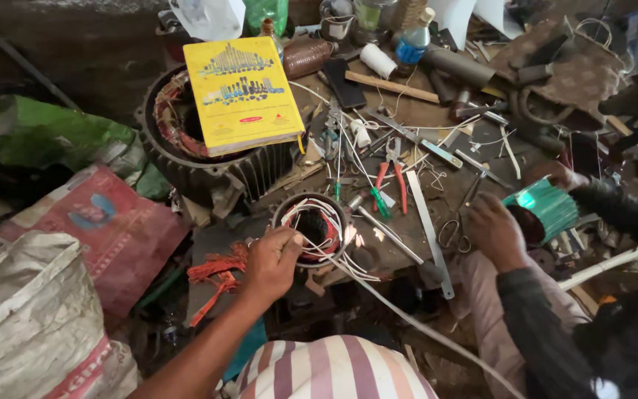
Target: The person winds insulated copper wire by hand into the slots of a small electric motor armature, pressing and arranging the coils and occasionally using a small light to see inside the housing. A second person nearby works on a green motor component at the cluttered workbench.
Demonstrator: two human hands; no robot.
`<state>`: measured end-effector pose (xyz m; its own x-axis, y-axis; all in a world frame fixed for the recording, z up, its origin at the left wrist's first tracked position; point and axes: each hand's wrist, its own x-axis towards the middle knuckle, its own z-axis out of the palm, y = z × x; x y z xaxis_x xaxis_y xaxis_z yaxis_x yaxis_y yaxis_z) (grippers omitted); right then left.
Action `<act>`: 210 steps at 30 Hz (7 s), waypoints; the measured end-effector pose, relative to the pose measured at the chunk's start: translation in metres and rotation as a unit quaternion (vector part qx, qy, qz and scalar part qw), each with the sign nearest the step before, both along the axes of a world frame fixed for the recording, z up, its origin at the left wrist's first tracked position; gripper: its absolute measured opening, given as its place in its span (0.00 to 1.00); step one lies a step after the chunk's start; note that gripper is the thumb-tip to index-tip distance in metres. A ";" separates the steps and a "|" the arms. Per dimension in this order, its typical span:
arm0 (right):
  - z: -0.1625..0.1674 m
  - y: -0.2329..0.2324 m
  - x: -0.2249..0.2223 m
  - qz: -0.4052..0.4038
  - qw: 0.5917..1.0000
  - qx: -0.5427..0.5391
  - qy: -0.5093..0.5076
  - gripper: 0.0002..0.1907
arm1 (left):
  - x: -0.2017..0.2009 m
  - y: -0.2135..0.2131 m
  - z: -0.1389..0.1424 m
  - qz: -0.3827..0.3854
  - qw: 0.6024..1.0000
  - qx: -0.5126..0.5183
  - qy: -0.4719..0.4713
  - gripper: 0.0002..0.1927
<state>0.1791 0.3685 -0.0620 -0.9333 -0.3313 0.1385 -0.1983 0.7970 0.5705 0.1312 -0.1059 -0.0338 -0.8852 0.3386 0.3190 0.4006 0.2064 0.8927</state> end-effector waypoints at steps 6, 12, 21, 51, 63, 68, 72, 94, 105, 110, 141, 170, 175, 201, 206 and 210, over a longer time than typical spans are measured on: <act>-0.029 -0.014 -0.028 0.098 0.985 -0.127 -0.066 0.08 | -0.015 0.002 -0.020 0.029 0.987 0.052 -0.148 0.17; -0.039 0.006 -0.030 0.004 0.992 -0.123 0.043 0.08 | -0.029 0.000 -0.041 0.014 0.967 0.164 -0.193 0.19; 0.014 -0.020 -0.056 0.001 0.794 -0.606 -0.041 0.07 | -0.029 0.006 -0.048 0.038 0.958 0.199 -0.203 0.18; -0.012 -0.254 0.077 0.042 0.884 -0.464 -0.041 0.15 | -0.019 0.000 -0.013 0.036 0.989 0.048 -0.136 0.20; 0.094 -0.176 0.094 -0.099 0.813 -0.573 0.038 0.16 | 0.006 0.009 0.002 0.040 0.990 -0.131 -0.029 0.18; 0.134 -0.171 0.070 -0.078 0.477 -0.831 -0.275 0.16 | 0.015 0.012 0.008 0.048 0.998 0.012 0.050 0.13; 0.115 -0.195 0.059 -0.071 0.521 -0.761 -0.378 0.13 | 0.014 0.013 0.010 0.069 0.996 0.061 -0.008 0.14; 0.124 -0.259 0.014 -0.044 0.820 -0.551 -0.151 0.19 | 0.017 0.013 0.012 0.069 0.995 -0.029 0.059 0.12; 0.134 -0.270 0.006 0.170 0.905 -0.388 -0.037 0.12 | 0.012 0.006 0.011 0.021 0.999 -0.003 0.035 0.13; 0.122 -0.276 0.005 0.095 0.888 -0.449 -0.038 0.05 | 0.018 0.007 0.013 0.035 0.999 0.011 0.013 0.14; 0.102 -0.259 -0.058 0.122 0.919 -0.373 0.043 0.05 | 0.020 0.012 0.004 0.076 0.992 0.021 0.094 0.11; 0.083 -0.250 -0.101 0.048 0.923 -0.357 -0.134 0.07 | 0.019 0.006 0.005 0.063 0.991 0.050 0.110 0.12; 0.081 -0.243 -0.116 0.062 0.916 -0.366 -0.152 0.09 | 0.018 0.007 0.004 0.064 0.990 0.051 0.113 0.13; 0.119 -0.262 -0.101 -0.004 0.828 -0.523 -0.200 0.22 | -0.009 0.006 0.008 -0.013 1.000 0.001 -0.015 0.12; 0.117 -0.234 -0.049 -0.159 0.512 -0.692 -0.483 0.41 | -0.070 0.020 0.016 -0.102 0.994 -0.033 -0.032 0.17; 0.117 -0.161 -0.021 -0.166 0.715 -0.442 -0.515 0.41 | -0.086 0.025 0.011 -0.147 0.983 -0.040 -0.102 0.18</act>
<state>0.1579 0.2080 0.0554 -0.6987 -0.2747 -0.6605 0.1343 0.8566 -0.4982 0.0452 -0.0813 -0.0226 -0.7878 0.6066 0.1064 0.2671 0.1808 0.9466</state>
